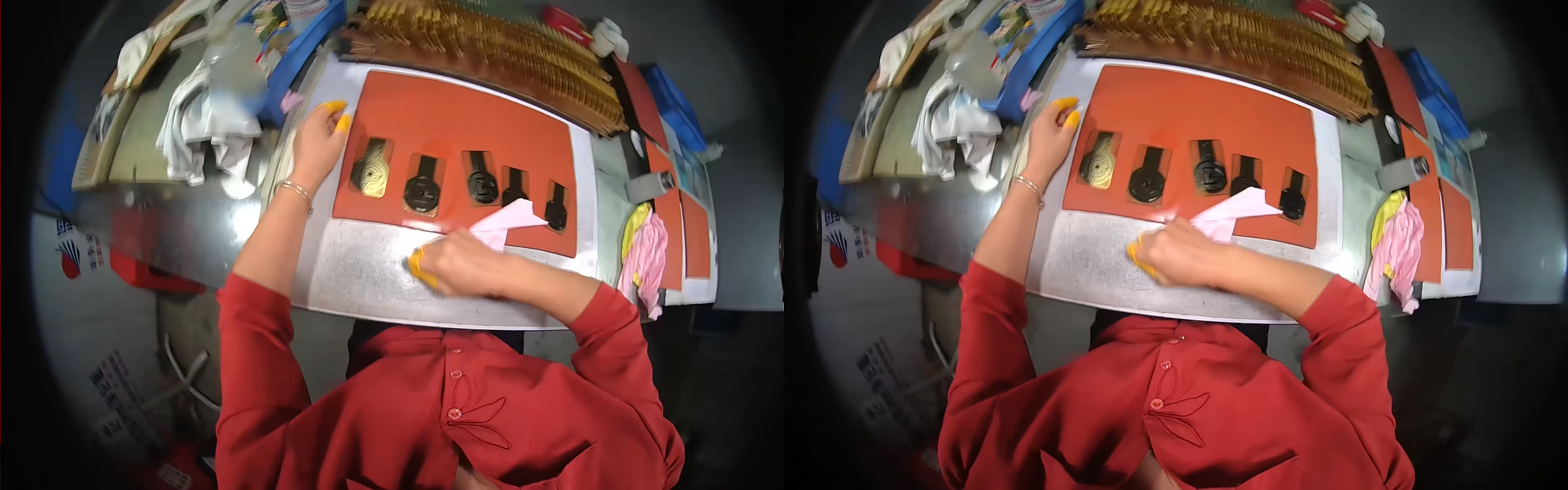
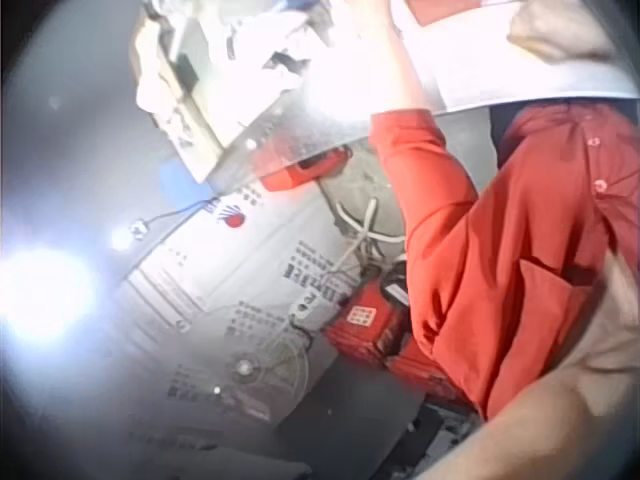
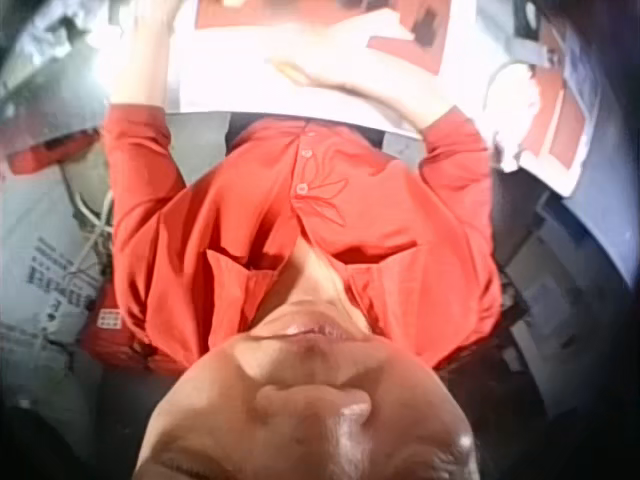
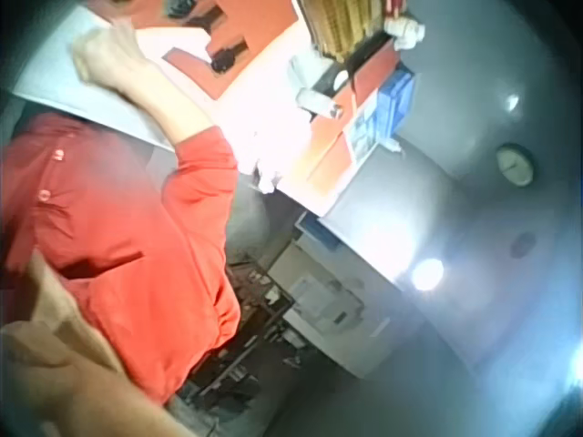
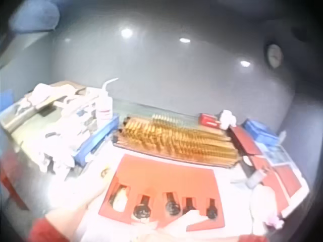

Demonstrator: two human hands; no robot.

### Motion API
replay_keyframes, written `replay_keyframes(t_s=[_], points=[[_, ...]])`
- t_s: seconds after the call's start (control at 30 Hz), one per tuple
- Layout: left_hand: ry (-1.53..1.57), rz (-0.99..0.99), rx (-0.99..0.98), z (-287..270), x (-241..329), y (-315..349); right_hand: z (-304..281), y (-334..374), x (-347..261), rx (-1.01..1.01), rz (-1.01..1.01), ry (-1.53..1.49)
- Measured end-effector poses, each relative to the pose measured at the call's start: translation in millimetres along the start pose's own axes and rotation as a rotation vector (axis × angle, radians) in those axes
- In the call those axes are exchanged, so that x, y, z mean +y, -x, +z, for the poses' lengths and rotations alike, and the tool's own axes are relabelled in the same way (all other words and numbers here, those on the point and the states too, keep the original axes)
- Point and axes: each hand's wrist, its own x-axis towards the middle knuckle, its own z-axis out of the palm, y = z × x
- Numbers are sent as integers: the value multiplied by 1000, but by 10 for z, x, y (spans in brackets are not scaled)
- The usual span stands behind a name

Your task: The person applies a liquid from a squeeze bottle onto rectangular gold foil sections on a red card. They then use a yellow cloth to rub and smooth the foil, repeating the process of applying liquid and rubbing for each section. The person handles the card and foil sections one by one, ensuring the gold surface is treated.

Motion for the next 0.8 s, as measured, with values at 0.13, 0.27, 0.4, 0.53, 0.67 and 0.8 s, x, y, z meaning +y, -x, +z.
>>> replay_keyframes(t_s=[0.13,0.27,0.4,0.53,0.67,0.8], points=[[-44,196,-224,103,739,190,-112,581,-87,400,106,-524],[-232,406,-538,652,1287,351,-342,1113,-110,687,564,-1349],[-326,420,-662,760,1498,324,-216,1436,53,1065,418,-1708],[-355,441,-753,711,1558,345,-85,1596,308,1317,509,-2002],[-294,496,-611,584,1587,466,91,1640,473,1080,93,-2248],[30,355,-531,563,2048,967,71,1446,327,1033,233,-2178]])
